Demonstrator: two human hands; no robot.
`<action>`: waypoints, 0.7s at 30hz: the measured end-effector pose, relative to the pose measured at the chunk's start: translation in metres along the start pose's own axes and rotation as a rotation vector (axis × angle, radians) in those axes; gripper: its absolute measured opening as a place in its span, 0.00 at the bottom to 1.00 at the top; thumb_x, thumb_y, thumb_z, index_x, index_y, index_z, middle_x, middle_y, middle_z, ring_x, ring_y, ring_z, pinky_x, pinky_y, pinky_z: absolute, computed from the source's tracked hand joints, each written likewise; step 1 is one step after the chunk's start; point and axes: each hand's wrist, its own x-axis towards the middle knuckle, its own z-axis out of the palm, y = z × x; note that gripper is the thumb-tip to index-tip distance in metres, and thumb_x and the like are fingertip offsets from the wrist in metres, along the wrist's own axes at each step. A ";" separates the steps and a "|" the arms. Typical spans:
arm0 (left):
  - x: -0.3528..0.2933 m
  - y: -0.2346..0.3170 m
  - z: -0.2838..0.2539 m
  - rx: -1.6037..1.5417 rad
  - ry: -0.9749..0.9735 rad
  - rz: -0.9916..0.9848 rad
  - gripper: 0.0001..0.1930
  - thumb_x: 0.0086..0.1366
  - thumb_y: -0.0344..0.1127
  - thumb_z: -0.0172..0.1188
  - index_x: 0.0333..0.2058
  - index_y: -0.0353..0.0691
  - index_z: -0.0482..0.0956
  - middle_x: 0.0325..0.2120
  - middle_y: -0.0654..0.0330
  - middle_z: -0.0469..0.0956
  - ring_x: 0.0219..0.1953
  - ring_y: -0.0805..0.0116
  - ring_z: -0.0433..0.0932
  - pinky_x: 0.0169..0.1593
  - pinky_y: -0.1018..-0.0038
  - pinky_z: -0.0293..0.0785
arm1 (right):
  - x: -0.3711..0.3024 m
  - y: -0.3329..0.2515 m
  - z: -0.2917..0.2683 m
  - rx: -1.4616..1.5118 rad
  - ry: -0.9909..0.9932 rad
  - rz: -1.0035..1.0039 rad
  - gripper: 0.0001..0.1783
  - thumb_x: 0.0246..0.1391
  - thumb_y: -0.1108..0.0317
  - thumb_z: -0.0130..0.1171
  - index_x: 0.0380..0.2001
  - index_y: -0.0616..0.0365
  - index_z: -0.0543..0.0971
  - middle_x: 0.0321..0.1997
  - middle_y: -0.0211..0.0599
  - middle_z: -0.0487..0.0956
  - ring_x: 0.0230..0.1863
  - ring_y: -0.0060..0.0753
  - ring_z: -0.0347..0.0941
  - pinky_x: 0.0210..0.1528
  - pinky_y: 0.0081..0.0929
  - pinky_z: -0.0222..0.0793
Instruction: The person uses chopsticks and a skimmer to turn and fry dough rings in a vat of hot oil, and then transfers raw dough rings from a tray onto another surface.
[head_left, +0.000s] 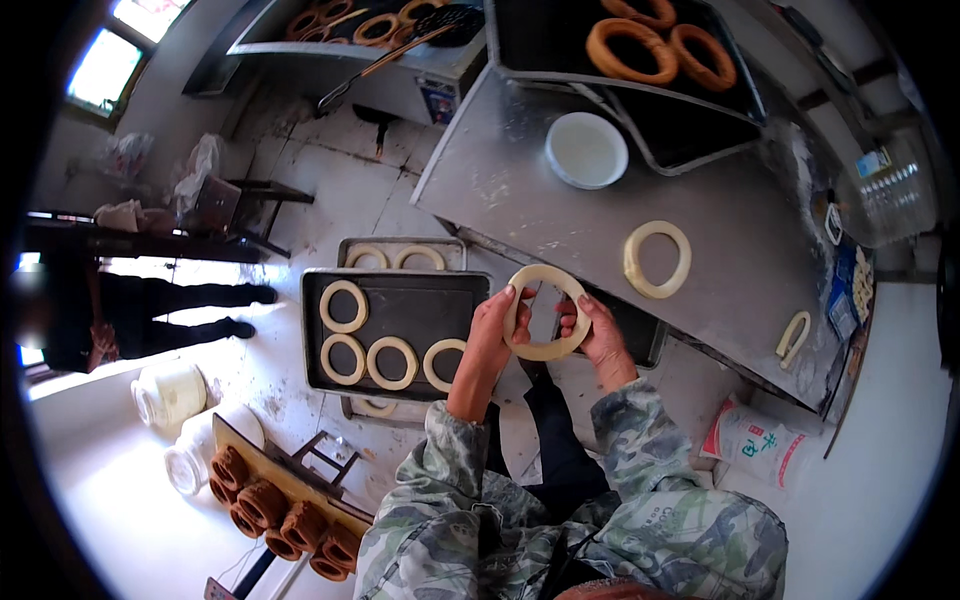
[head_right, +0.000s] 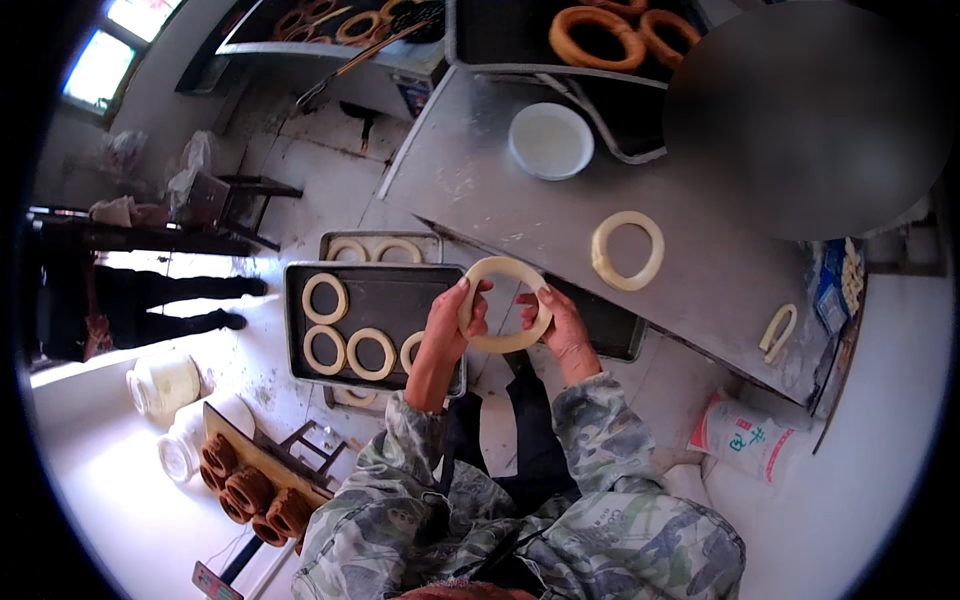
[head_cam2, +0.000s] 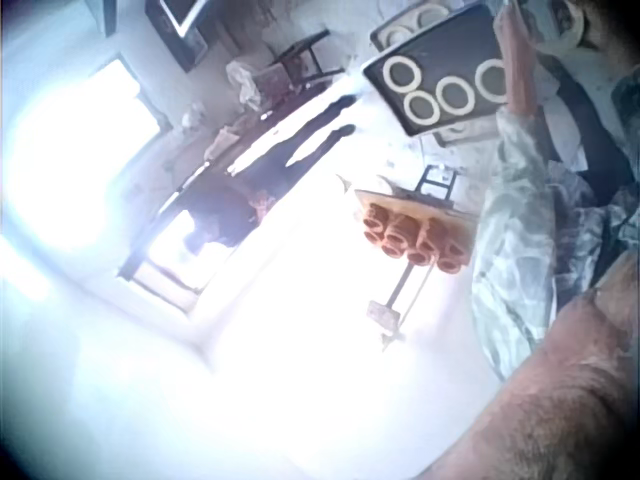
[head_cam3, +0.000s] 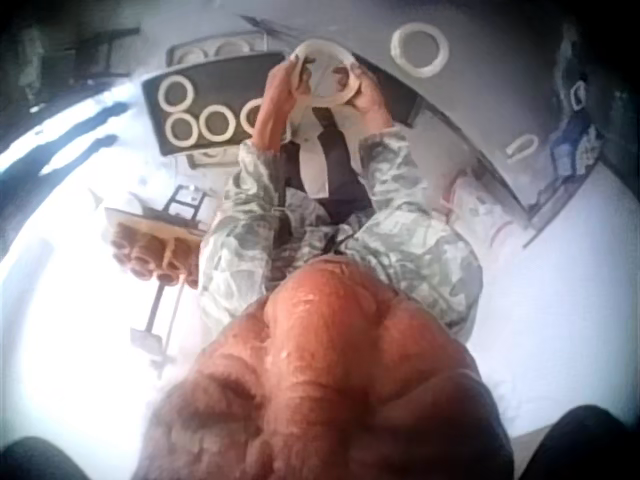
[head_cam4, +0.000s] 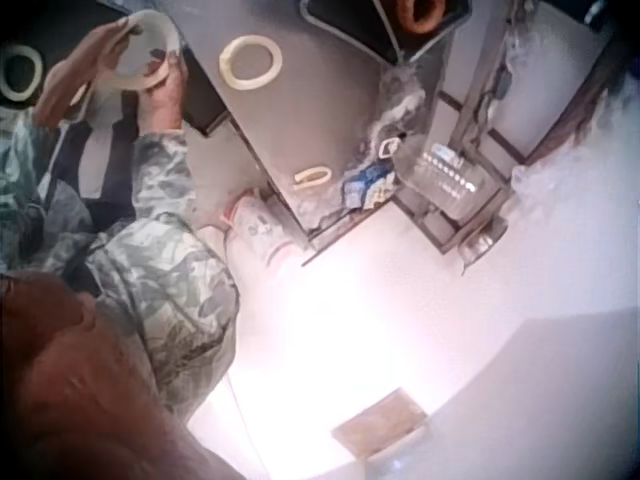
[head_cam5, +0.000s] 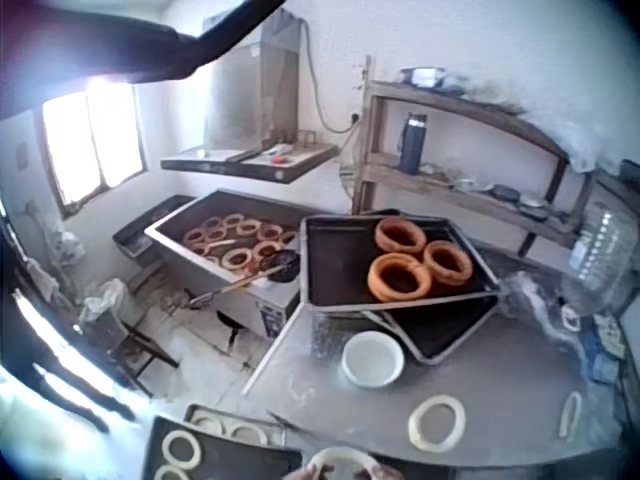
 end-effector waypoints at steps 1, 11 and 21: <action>0.009 -0.002 0.014 0.002 -0.011 0.002 0.22 0.71 0.48 0.44 0.45 0.32 0.72 0.18 0.65 0.66 0.14 0.77 0.62 0.21 0.78 0.61 | -0.001 -0.020 -0.001 -0.019 -0.003 -0.024 0.20 0.58 0.62 0.56 0.50 0.61 0.71 0.39 0.45 0.79 0.30 0.28 0.76 0.30 0.27 0.72; 0.152 -0.012 0.035 0.292 0.020 0.061 0.19 0.68 0.48 0.51 0.46 0.38 0.73 0.30 0.57 0.78 0.27 0.67 0.78 0.32 0.71 0.78 | 0.072 -0.120 -0.009 -0.199 0.055 -0.240 0.22 0.58 0.69 0.55 0.55 0.62 0.69 0.47 0.41 0.77 0.42 0.32 0.77 0.40 0.28 0.74; 0.129 -0.016 0.009 1.134 0.459 0.658 0.15 0.62 0.33 0.57 0.46 0.34 0.77 0.34 0.57 0.79 0.34 0.67 0.79 0.36 0.74 0.75 | 0.075 -0.107 -0.025 -1.146 0.213 -0.685 0.22 0.54 0.72 0.55 0.53 0.66 0.72 0.49 0.38 0.77 0.49 0.27 0.73 0.50 0.25 0.68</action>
